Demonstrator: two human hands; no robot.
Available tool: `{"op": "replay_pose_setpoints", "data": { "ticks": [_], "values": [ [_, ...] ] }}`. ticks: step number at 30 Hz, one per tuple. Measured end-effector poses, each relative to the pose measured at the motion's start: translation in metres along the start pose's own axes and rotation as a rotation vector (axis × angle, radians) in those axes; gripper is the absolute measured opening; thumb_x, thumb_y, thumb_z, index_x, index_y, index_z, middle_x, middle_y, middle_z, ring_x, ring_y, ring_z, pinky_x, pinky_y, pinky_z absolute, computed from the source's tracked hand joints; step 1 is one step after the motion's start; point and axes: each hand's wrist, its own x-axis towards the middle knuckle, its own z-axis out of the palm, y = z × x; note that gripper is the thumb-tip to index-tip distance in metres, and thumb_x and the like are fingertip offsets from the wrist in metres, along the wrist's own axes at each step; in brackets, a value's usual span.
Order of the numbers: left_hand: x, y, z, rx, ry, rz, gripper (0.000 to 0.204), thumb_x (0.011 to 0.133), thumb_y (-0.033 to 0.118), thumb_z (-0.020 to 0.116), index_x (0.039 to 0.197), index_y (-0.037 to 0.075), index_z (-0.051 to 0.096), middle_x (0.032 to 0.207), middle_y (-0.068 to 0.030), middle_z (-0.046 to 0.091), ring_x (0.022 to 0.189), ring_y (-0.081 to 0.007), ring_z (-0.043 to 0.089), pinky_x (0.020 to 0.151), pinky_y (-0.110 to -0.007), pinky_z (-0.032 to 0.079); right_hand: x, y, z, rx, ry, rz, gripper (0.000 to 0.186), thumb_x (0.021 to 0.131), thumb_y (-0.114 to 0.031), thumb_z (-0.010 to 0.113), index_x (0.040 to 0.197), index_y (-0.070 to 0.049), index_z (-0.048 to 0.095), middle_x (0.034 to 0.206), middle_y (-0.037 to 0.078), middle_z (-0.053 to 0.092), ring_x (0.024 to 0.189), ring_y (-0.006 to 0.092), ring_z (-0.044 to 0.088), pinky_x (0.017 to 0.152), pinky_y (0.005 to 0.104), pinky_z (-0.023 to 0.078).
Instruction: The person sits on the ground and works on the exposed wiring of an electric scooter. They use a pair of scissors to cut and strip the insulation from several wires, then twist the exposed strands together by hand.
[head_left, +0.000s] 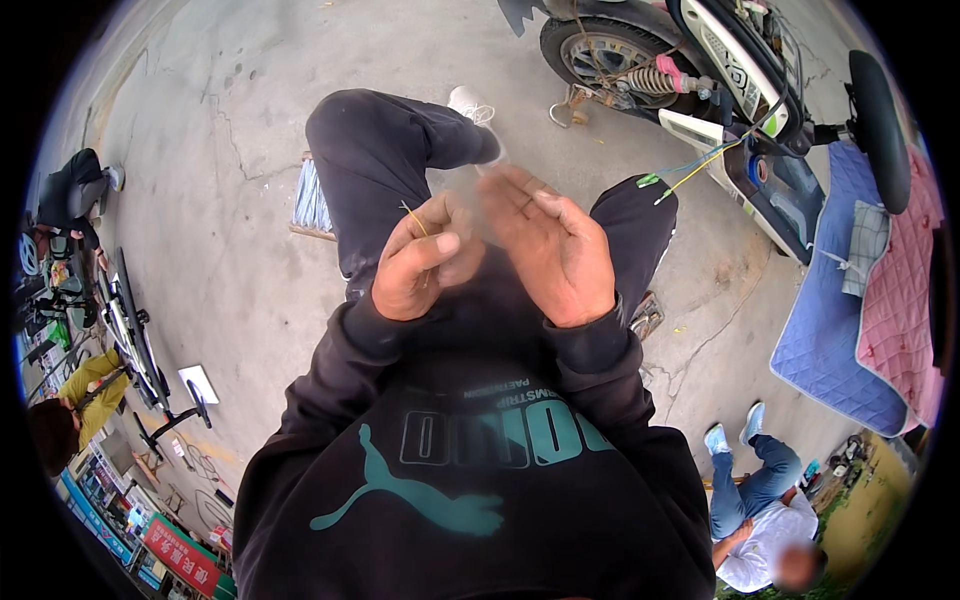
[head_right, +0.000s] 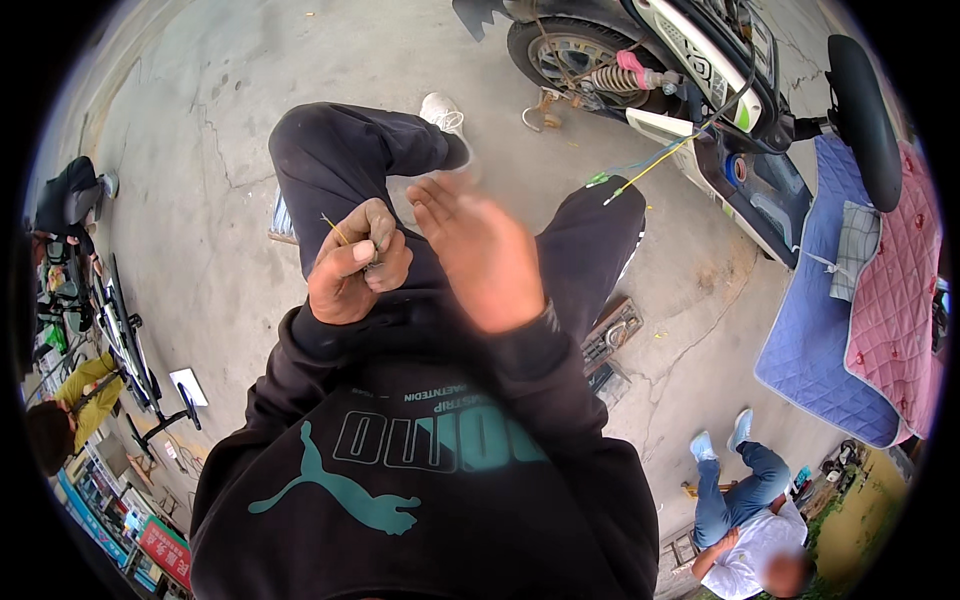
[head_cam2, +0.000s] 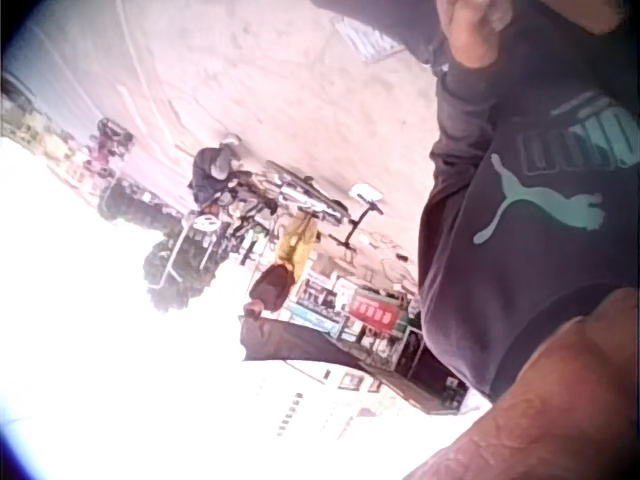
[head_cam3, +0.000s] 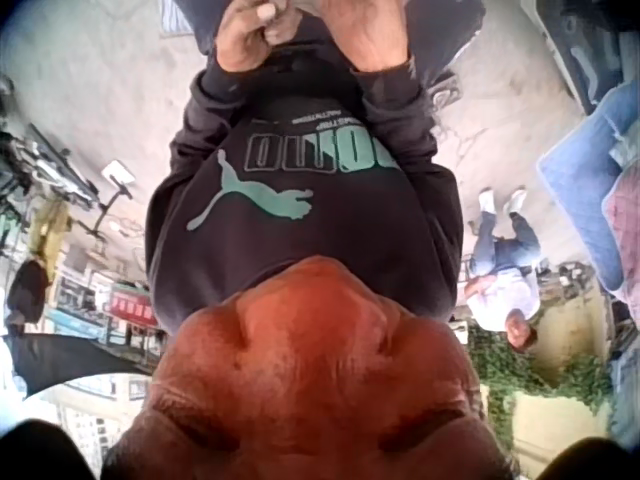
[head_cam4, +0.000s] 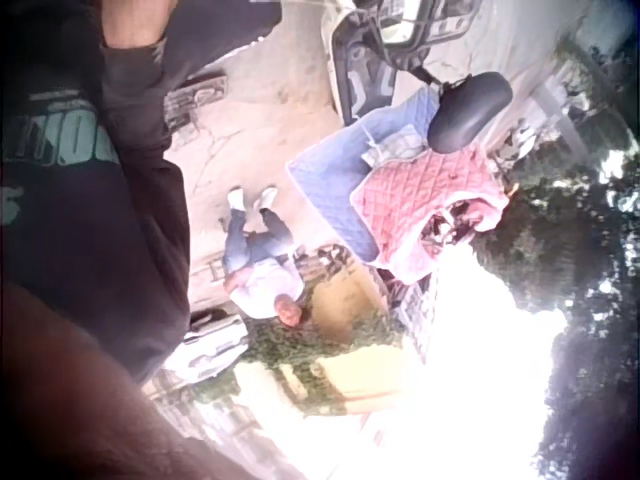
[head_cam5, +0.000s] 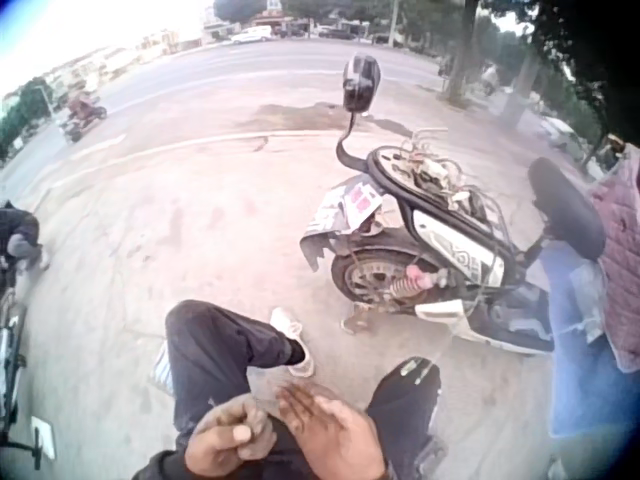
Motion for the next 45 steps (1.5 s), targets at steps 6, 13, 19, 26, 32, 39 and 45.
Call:
{"op": "replay_pose_setpoints", "data": {
  "ticks": [6,13,19,26,32,39,45],
  "values": [
    [0.007,0.004,0.013,0.022,-0.019,-0.119,0.036,0.09,0.041,0.056,0.1,0.01,0.041,0.07,-0.0017,0.039,0.056,-0.0095,0.031,0.05,-0.024,0.024,-0.004,-0.006,-0.005,-0.312,0.019,-0.093,0.034,0.099,0.001,0.04,0.131,0.012,0.042,0.136,0.03,0.049,0.13,0.0307,0.051,0.106,0.0318,0.046],
    [0.007,0.006,0.014,-0.028,-0.018,-0.158,0.048,0.092,0.047,0.056,0.119,0.009,0.046,0.099,-0.0015,0.047,0.068,-0.0101,0.04,0.05,-0.021,0.025,0.0,-0.007,-0.008,-0.422,0.058,-0.101,0.03,0.1,-0.006,0.048,0.129,0.004,0.05,0.128,0.02,0.057,0.116,0.0233,0.059,0.093,0.0292,0.051],
    [0.008,0.004,0.019,0.082,0.056,-0.149,0.027,0.097,0.039,0.047,0.094,0.013,0.04,0.067,-0.0025,0.042,0.053,-0.0096,0.031,0.049,-0.024,0.023,-0.003,-0.014,0.004,-0.43,0.034,-0.089,0.03,0.099,-0.013,0.055,0.126,0.0,0.054,0.103,0.008,0.062,0.088,0.0155,0.06,0.075,0.0259,0.048],
    [0.006,0.006,0.019,0.026,-0.034,-0.175,0.029,0.095,0.036,0.052,0.095,0.01,0.041,0.072,-0.0012,0.039,0.054,-0.0088,0.031,0.048,-0.025,0.023,-0.011,-0.039,0.03,-1.132,-0.252,-0.157,0.029,0.094,-0.011,0.061,0.121,0.001,0.061,0.078,-0.001,0.051,0.069,0.0081,0.046,0.064,0.0243,0.04],
    [0.0,0.003,0.013,-0.021,-0.109,-0.247,0.033,0.093,0.035,0.055,0.106,0.005,0.049,0.078,-0.0002,0.039,0.057,-0.0084,0.032,0.05,-0.024,0.024,-0.009,-0.066,0.05,-1.689,-0.603,-0.358,0.025,0.087,-0.004,0.068,0.112,-0.001,0.07,0.067,0.004,0.049,0.059,0.0131,0.046,0.057,0.0295,0.039],
    [-0.001,0.009,0.022,-0.029,-0.116,-0.269,0.031,0.094,0.031,0.055,0.105,0.003,0.05,0.074,0.0005,0.04,0.055,-0.007,0.032,0.049,-0.023,0.024,-0.013,-0.069,0.062,-1.985,-0.8,-0.698,0.021,0.08,-0.004,0.073,0.1,-0.005,0.072,0.069,0.008,0.053,0.058,0.0252,0.051,0.054,0.0356,0.04],
    [0.0,0.003,0.014,0.002,-0.138,-0.212,0.02,0.097,0.024,0.054,0.091,0.007,0.045,0.072,0.0005,0.039,0.055,-0.0059,0.03,0.049,-0.022,0.023,-0.016,-0.072,0.058,-2.032,-0.79,-0.645,0.011,0.083,-0.009,0.072,0.093,-0.005,0.068,0.068,0.008,0.052,0.057,0.023,0.05,0.052,0.034,0.039]
  ]
}}
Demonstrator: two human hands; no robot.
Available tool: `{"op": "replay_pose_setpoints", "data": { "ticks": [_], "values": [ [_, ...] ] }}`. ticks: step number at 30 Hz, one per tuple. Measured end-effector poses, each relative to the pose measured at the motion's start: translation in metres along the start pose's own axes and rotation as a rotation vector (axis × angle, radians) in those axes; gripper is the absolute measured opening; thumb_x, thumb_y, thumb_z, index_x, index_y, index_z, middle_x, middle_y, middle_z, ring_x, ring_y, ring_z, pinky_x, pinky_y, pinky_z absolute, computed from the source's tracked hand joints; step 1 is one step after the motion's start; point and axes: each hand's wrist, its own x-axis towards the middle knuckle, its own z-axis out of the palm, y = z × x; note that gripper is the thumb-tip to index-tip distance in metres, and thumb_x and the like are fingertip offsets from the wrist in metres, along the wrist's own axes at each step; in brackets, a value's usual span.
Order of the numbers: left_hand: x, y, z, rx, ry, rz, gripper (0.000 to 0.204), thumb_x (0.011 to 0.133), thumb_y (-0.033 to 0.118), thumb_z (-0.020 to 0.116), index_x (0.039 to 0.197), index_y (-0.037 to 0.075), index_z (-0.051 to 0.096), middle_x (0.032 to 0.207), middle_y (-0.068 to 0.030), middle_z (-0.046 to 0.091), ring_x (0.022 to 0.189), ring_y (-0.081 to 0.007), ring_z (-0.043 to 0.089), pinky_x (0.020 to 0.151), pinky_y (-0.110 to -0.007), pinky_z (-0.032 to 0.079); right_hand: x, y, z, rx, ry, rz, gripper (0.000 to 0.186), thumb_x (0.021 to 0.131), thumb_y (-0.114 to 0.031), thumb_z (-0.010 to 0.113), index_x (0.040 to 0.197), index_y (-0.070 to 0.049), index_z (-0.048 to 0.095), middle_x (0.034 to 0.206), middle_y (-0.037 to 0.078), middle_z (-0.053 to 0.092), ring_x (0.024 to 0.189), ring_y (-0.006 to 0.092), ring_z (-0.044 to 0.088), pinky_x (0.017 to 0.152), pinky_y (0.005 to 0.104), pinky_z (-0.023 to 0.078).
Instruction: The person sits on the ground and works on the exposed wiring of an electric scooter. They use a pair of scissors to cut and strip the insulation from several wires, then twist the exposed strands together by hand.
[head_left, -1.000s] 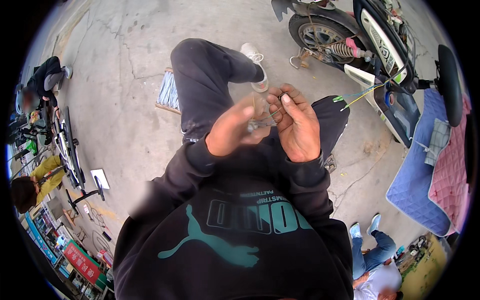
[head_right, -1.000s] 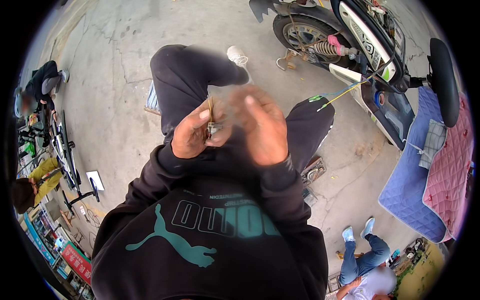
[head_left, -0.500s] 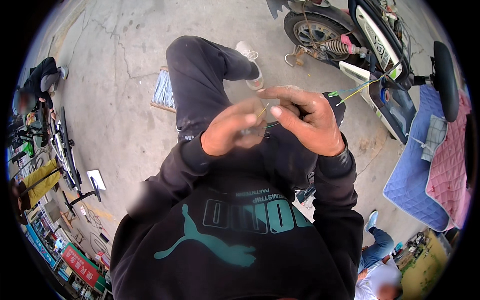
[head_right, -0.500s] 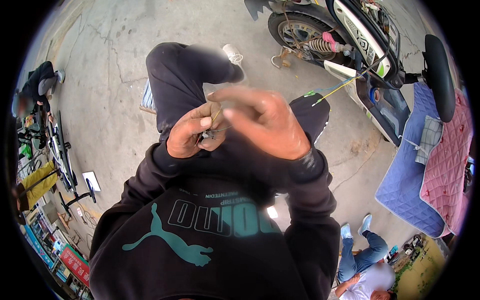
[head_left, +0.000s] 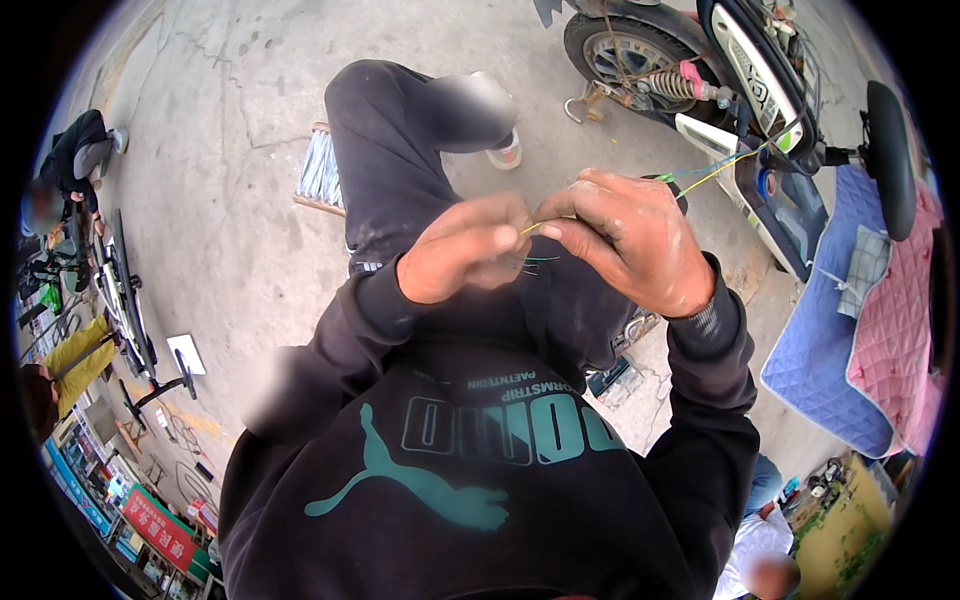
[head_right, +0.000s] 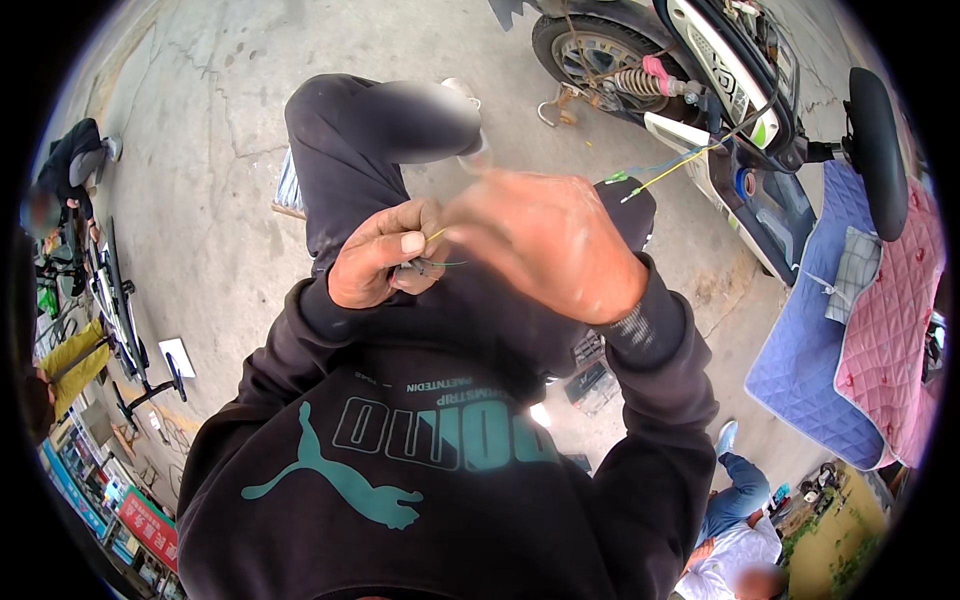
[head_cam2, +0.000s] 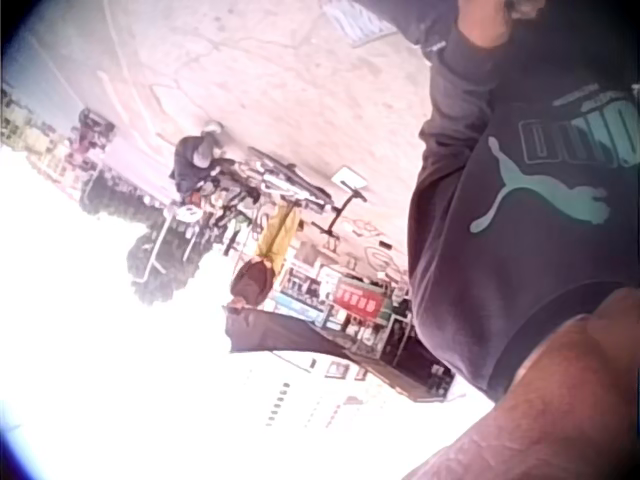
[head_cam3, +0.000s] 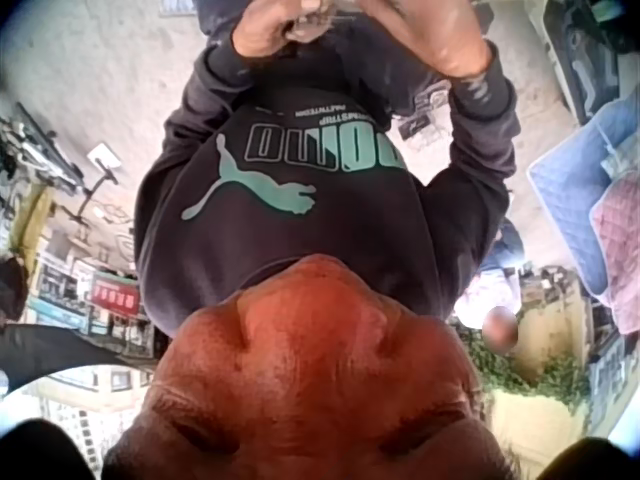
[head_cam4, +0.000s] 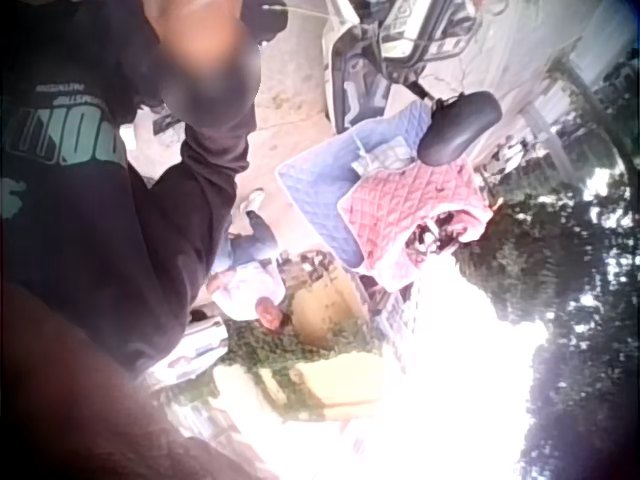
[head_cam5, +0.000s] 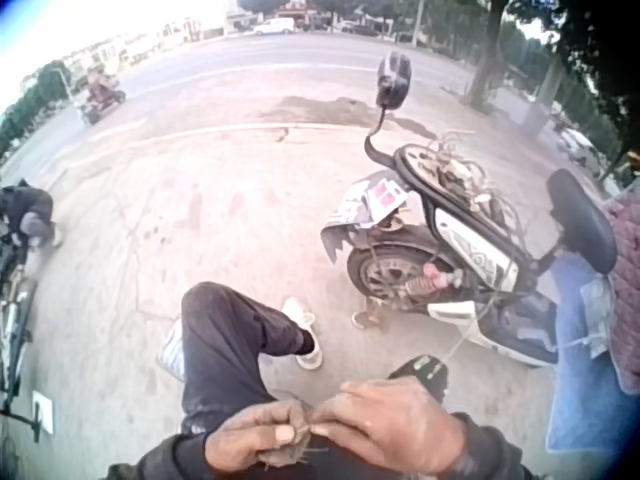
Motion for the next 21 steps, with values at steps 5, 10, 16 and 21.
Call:
{"op": "replay_pose_setpoints", "data": {
  "ticks": [5,10,16,21],
  "values": [
    [-0.001,-0.005,-0.002,0.072,0.017,-0.036,0.018,0.096,0.023,0.056,0.093,0.007,0.047,0.074,0.001,0.041,0.058,-0.005,0.032,0.051,-0.022,0.026,-0.009,-0.003,0.001,0.368,-0.183,0.468,0.026,0.096,-0.025,0.063,0.089,-0.001,0.065,0.063,0.0,0.043,0.054,0.0104,0.042,0.05,0.0298,0.033],
    [0.001,-0.006,0.002,0.024,0.027,-0.069,0.019,0.095,0.021,0.057,0.089,0.008,0.046,0.074,-0.0003,0.041,0.054,-0.0046,0.03,0.048,-0.022,0.024,-0.033,0.01,0.017,0.828,-0.198,0.782,0.039,0.099,-0.036,0.058,0.09,0.002,0.064,0.064,-0.005,0.039,0.057,0.0062,0.031,0.05,0.0268,0.027],
    [-0.003,-0.007,-0.006,-0.122,0.016,-0.05,0.017,0.094,0.02,0.057,0.088,0.009,0.046,0.071,0.0016,0.039,0.051,-0.0043,0.028,0.047,-0.022,0.021,-0.018,-0.002,-0.006,0.49,-0.192,0.677,0.033,0.097,-0.023,0.06,0.121,0.0,0.059,0.066,0.008,0.057,0.064,0.0118,0.049,0.061,0.0294,0.044],
    [0.001,-0.009,-0.005,-0.12,-0.018,-0.036,0.016,0.095,0.021,0.055,0.093,0.007,0.05,0.072,0.0029,0.041,0.054,-0.0052,0.032,0.049,-0.023,0.024,-0.016,-0.003,0.011,0.564,-0.095,0.457,0.025,0.095,-0.02,0.065,0.109,0.001,0.064,0.064,-0.002,0.043,0.06,0.0064,0.037,0.055,0.0261,0.032]
  ]
}}
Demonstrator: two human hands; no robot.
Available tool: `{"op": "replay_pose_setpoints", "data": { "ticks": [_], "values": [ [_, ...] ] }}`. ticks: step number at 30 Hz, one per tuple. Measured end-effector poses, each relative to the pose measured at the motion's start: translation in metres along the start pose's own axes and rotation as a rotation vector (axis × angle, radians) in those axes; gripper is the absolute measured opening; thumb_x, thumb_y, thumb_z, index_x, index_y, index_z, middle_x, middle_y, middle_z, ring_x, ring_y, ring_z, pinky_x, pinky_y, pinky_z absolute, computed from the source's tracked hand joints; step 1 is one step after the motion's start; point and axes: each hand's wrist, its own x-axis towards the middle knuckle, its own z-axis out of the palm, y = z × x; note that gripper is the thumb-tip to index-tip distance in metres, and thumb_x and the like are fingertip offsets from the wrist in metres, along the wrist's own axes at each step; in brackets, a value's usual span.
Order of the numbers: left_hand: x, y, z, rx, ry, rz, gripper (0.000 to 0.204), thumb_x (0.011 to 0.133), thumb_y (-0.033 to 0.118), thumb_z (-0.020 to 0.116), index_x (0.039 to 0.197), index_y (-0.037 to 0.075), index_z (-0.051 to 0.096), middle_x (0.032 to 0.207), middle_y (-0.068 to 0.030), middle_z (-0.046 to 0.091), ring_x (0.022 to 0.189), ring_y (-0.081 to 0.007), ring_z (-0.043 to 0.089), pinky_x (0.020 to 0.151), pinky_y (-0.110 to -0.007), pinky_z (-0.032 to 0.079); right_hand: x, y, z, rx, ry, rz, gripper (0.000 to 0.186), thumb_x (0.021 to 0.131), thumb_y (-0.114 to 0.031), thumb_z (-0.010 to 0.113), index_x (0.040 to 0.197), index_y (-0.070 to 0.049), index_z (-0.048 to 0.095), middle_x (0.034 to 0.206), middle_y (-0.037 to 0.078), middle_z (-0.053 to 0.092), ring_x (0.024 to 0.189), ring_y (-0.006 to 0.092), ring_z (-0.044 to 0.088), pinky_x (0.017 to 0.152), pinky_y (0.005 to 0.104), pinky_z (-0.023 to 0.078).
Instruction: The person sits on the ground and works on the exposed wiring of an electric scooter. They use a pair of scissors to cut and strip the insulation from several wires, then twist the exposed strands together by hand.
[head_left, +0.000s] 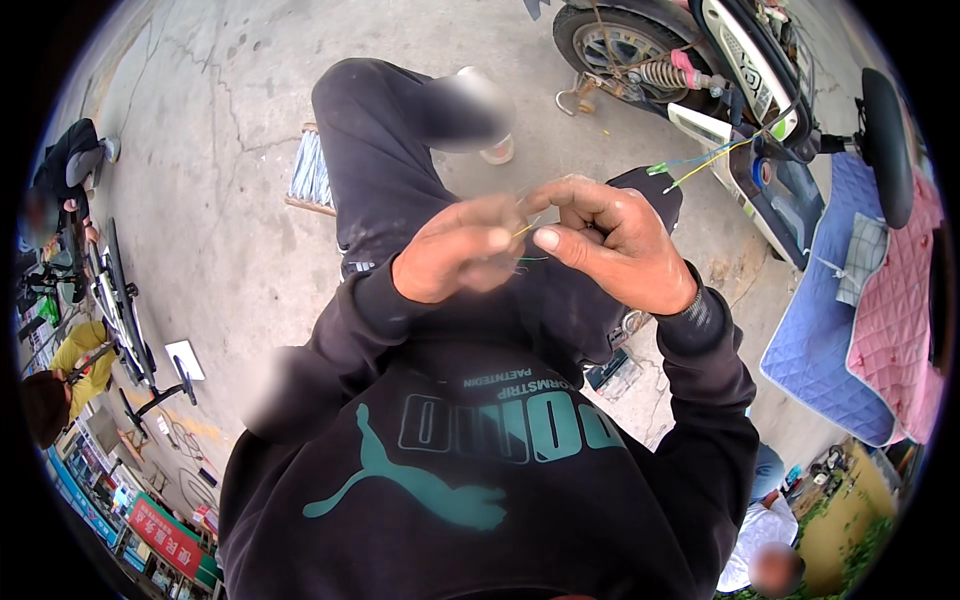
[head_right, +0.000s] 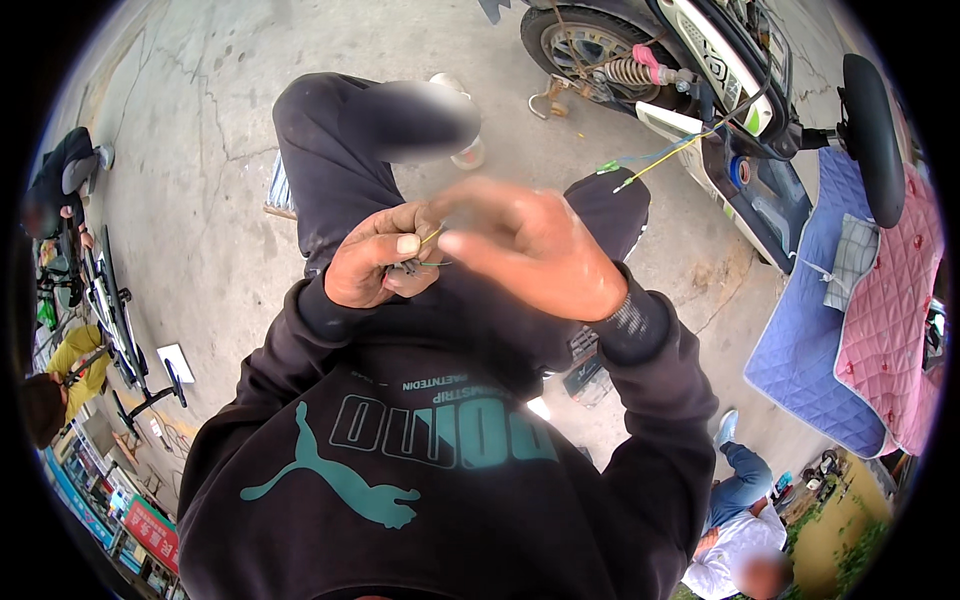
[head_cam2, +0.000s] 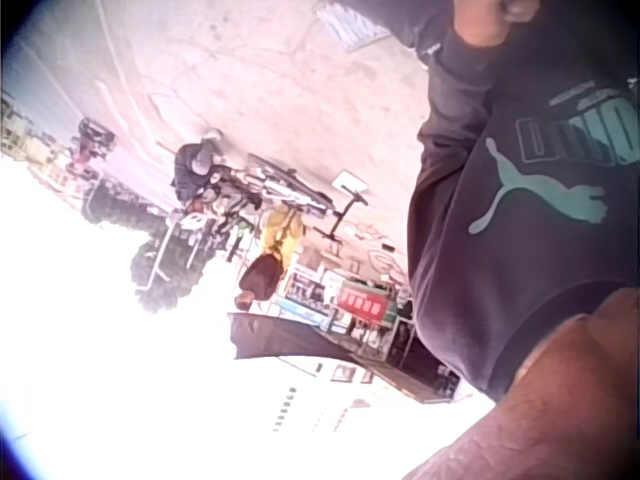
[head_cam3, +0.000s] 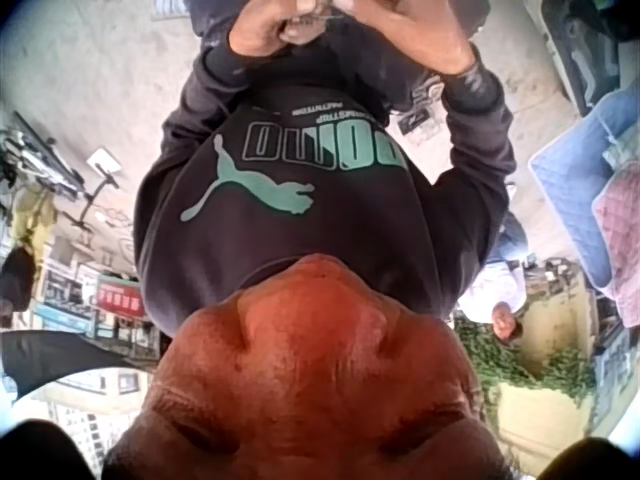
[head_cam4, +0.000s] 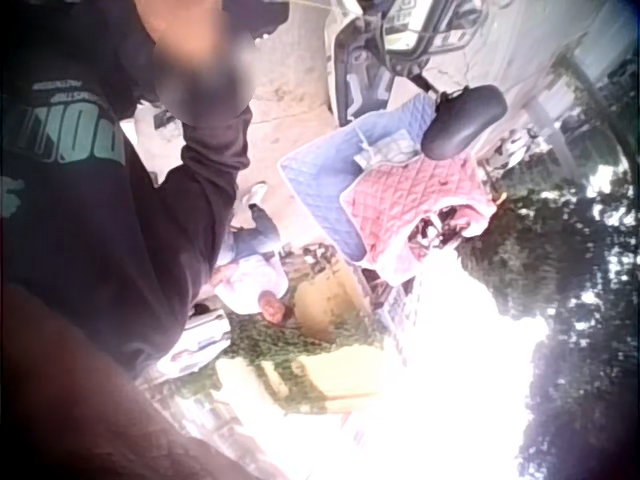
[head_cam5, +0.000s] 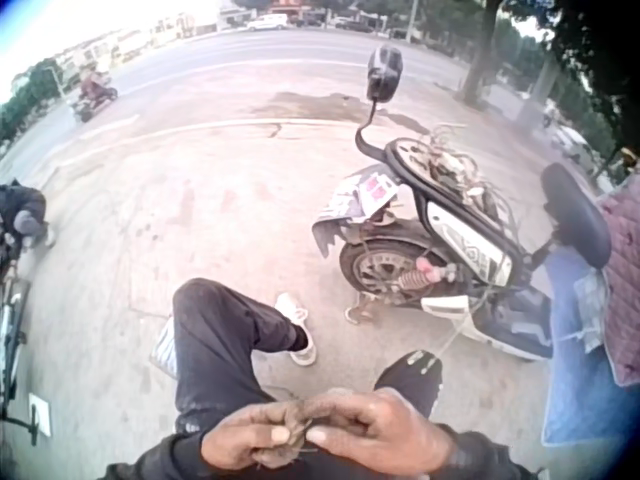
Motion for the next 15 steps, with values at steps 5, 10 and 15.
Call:
{"op": "replay_pose_setpoints", "data": {
  "ticks": [5,10,15],
  "values": [
    [-0.001,0.0,-0.002,0.006,-0.038,-0.03,0.017,0.096,0.023,0.054,0.094,0.006,0.05,0.073,0.0035,0.041,0.056,-0.0059,0.033,0.05,-0.023,0.025,0.003,0.002,0.004,-0.068,0.052,-0.056,0.021,0.096,-0.019,0.065,0.092,0.002,0.063,0.061,0.001,0.048,0.056,0.0072,0.037,0.051,0.0269,0.033],
    [0.002,-0.001,-0.003,0.019,-0.051,-0.019,0.017,0.096,0.022,0.055,0.097,0.006,0.05,0.073,0.0036,0.041,0.056,-0.0057,0.033,0.05,-0.023,0.025,0.004,0.004,0.01,-0.215,0.133,-0.144,0.031,0.096,-0.025,0.065,0.082,0.002,0.058,0.058,0.005,0.046,0.055,0.0093,0.038,0.05,0.0293,0.034],
    [0.002,0.001,-0.001,0.033,-0.014,-0.031,0.018,0.096,0.023,0.055,0.098,0.006,0.049,0.073,0.0037,0.041,0.056,-0.0055,0.033,0.05,-0.023,0.025,0.005,0.012,0.01,-0.295,0.145,-0.15,0.039,0.096,-0.03,0.062,0.075,0.002,0.054,0.057,0.003,0.044,0.056,0.0087,0.037,0.051,0.0295,0.033]
  ]
}}
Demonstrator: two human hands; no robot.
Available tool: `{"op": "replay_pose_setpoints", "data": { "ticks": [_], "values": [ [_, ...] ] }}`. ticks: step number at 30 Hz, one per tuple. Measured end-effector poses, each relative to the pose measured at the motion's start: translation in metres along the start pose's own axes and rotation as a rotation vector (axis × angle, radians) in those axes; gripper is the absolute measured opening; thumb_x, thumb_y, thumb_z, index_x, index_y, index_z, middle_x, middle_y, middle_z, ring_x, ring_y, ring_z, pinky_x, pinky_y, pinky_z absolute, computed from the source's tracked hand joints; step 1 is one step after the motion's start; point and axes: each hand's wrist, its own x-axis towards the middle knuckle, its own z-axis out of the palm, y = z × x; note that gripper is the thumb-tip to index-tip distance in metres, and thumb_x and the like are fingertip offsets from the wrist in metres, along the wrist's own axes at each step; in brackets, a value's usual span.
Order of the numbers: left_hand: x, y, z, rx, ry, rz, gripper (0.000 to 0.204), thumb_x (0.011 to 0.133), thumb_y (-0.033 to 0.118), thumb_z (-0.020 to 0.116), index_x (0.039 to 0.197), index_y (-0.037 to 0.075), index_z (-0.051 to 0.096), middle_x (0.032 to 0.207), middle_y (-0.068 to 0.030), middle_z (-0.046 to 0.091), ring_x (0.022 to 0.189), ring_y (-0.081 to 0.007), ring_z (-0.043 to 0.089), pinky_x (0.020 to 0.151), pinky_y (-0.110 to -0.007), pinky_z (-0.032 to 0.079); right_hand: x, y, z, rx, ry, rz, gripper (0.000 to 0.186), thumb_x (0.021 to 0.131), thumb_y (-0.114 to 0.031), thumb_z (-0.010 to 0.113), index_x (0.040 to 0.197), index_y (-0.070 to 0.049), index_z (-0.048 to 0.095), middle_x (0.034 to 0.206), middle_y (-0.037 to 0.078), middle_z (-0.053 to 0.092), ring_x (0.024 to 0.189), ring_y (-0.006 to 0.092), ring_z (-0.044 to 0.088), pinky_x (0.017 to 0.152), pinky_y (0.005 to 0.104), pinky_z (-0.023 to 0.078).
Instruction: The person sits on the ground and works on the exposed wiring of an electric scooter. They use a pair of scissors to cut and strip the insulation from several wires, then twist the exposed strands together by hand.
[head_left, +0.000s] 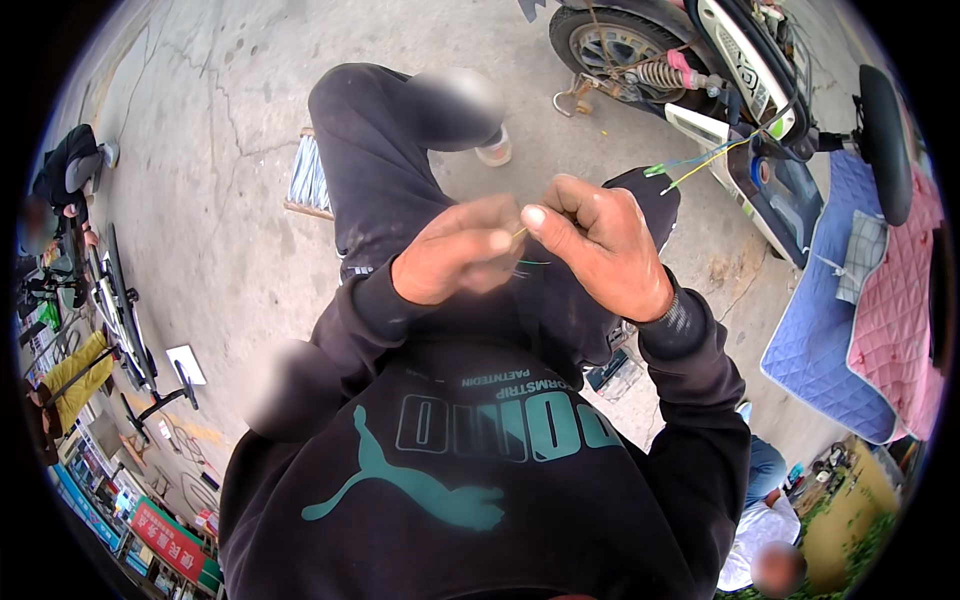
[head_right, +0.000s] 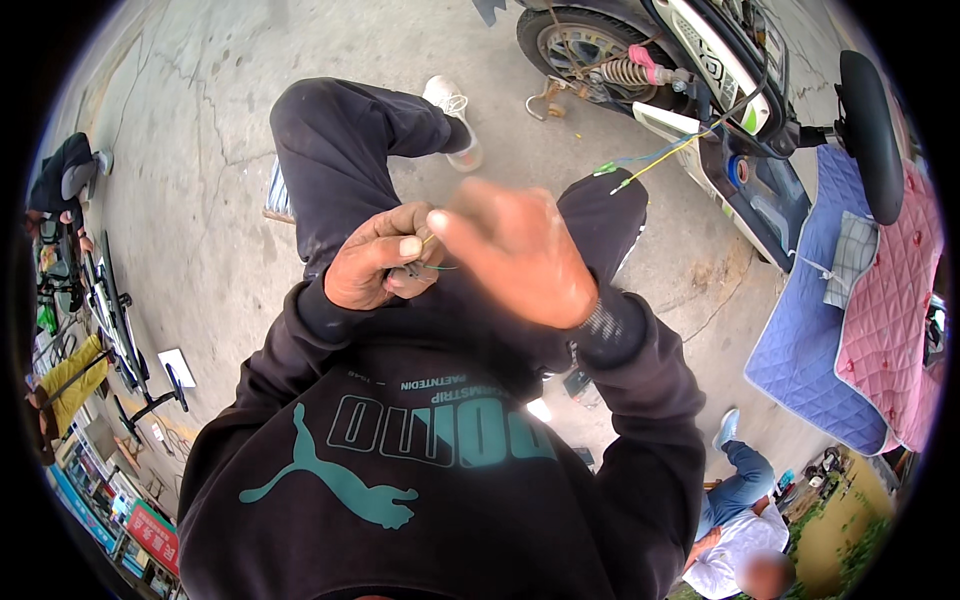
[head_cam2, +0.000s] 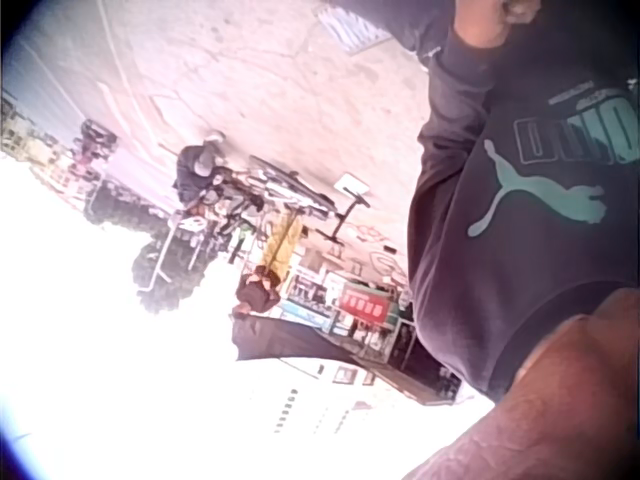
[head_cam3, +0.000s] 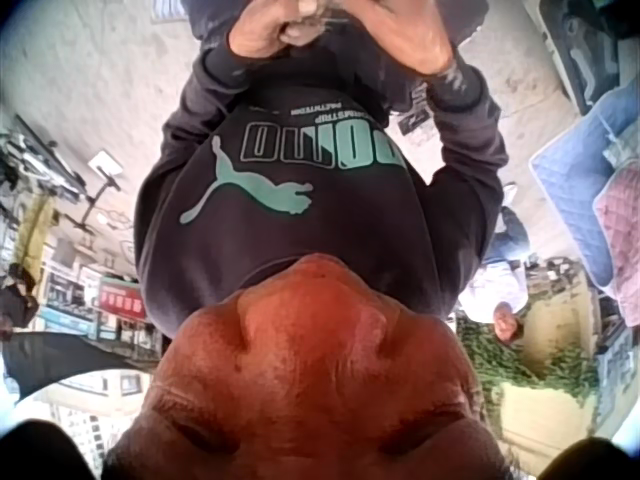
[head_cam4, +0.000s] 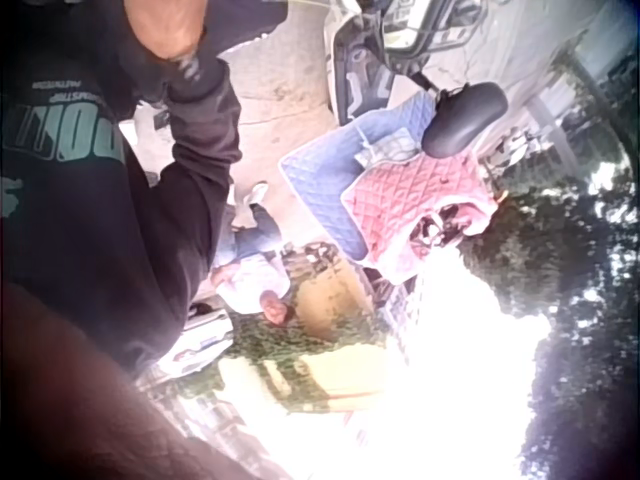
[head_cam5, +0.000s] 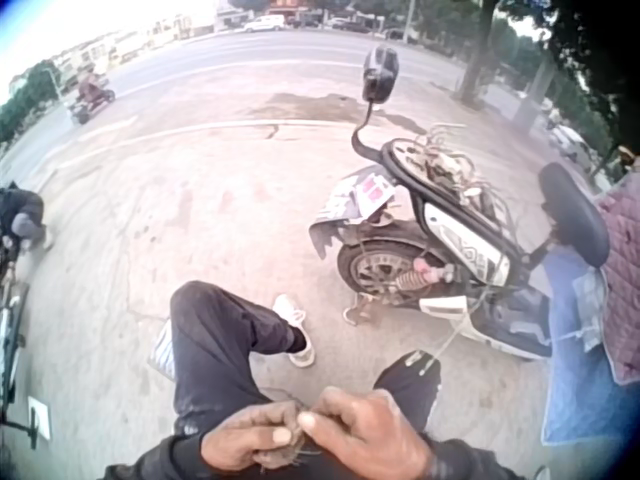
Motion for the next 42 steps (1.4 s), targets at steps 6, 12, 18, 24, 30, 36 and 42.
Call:
{"op": "replay_pose_setpoints", "data": {
  "ticks": [6,12,18,24,30,36,42],
  "values": [
    [0.004,-0.004,-0.002,-0.033,-0.024,0.017,0.018,0.096,0.023,0.055,0.098,0.007,0.049,0.073,0.0042,0.04,0.056,-0.0051,0.033,0.049,-0.023,0.024,0.002,-0.003,0.016,0.29,0.12,0.269,0.041,0.096,-0.03,0.06,0.068,-0.001,0.052,0.058,-0.002,0.044,0.057,0.0059,0.036,0.051,0.0273,0.031],
    [0.002,-0.003,0.006,-0.074,0.036,0.011,0.017,0.095,0.021,0.056,0.09,0.008,0.048,0.066,0.0043,0.036,0.052,-0.0044,0.029,0.047,-0.022,0.022,0.001,0.007,0.009,0.595,0.192,0.574,0.048,0.1,-0.041,0.057,0.07,-0.003,0.054,0.059,-0.005,0.039,0.054,0.0039,0.032,0.049,0.0232,0.025],
    [0.003,-0.008,-0.003,-0.052,0.016,-0.027,0.016,0.095,0.023,0.056,0.098,0.008,0.051,0.071,0.0046,0.041,0.056,-0.005,0.034,0.049,-0.023,0.025,-0.007,0.002,0.021,0.501,0.118,0.353,0.04,0.099,-0.037,0.061,0.085,0.0,0.056,0.067,-0.002,0.051,0.062,0.0035,0.042,0.053,0.0207,0.033],
    [0.003,-0.006,0.003,-0.03,0.086,-0.035,0.021,0.095,0.024,0.055,0.106,0.007,0.054,0.075,0.0039,0.043,0.057,-0.0048,0.036,0.05,-0.022,0.026,0.0,-0.011,0.014,0.251,0.099,0.351,0.035,0.092,-0.03,0.065,0.084,0.004,0.06,0.067,0.016,0.063,0.06,0.019,0.061,0.059,0.0332,0.049],
    [0.011,-0.002,0.016,-0.124,0.129,0.039,0.014,0.095,0.02,0.055,0.09,0.008,0.048,0.072,0.0013,0.042,0.053,-0.003,0.029,0.046,-0.019,0.023,0.005,-0.003,0.025,0.358,0.357,0.366,0.03,0.096,-0.025,0.065,0.084,0.001,0.06,0.065,-0.002,0.053,0.056,0.0037,0.045,0.05,0.0225,0.036],
    [-0.002,-0.011,0.004,-0.16,0.04,0.056,0.016,0.096,0.022,0.053,0.089,0.009,0.047,0.061,0.0032,0.038,0.049,-0.0043,0.027,0.046,-0.022,0.023,0.008,0.024,-0.011,0.863,0.626,0.485,0.026,0.1,-0.025,0.057,0.103,0.001,0.058,0.074,-0.002,0.045,0.059,0.0062,0.038,0.051,0.0231,0.032],
    [0.005,-0.007,0.005,-0.181,0.072,0.046,0.017,0.096,0.025,0.052,0.089,0.01,0.047,0.058,0.0033,0.038,0.048,-0.0052,0.026,0.046,-0.022,0.022,-0.002,0.023,0.026,1.342,0.397,0.431,0.027,0.102,-0.018,0.051,0.122,0.001,0.052,0.112,0.013,0.062,0.095,0.0205,0.062,0.079,0.0298,0.048]
  ]
}}
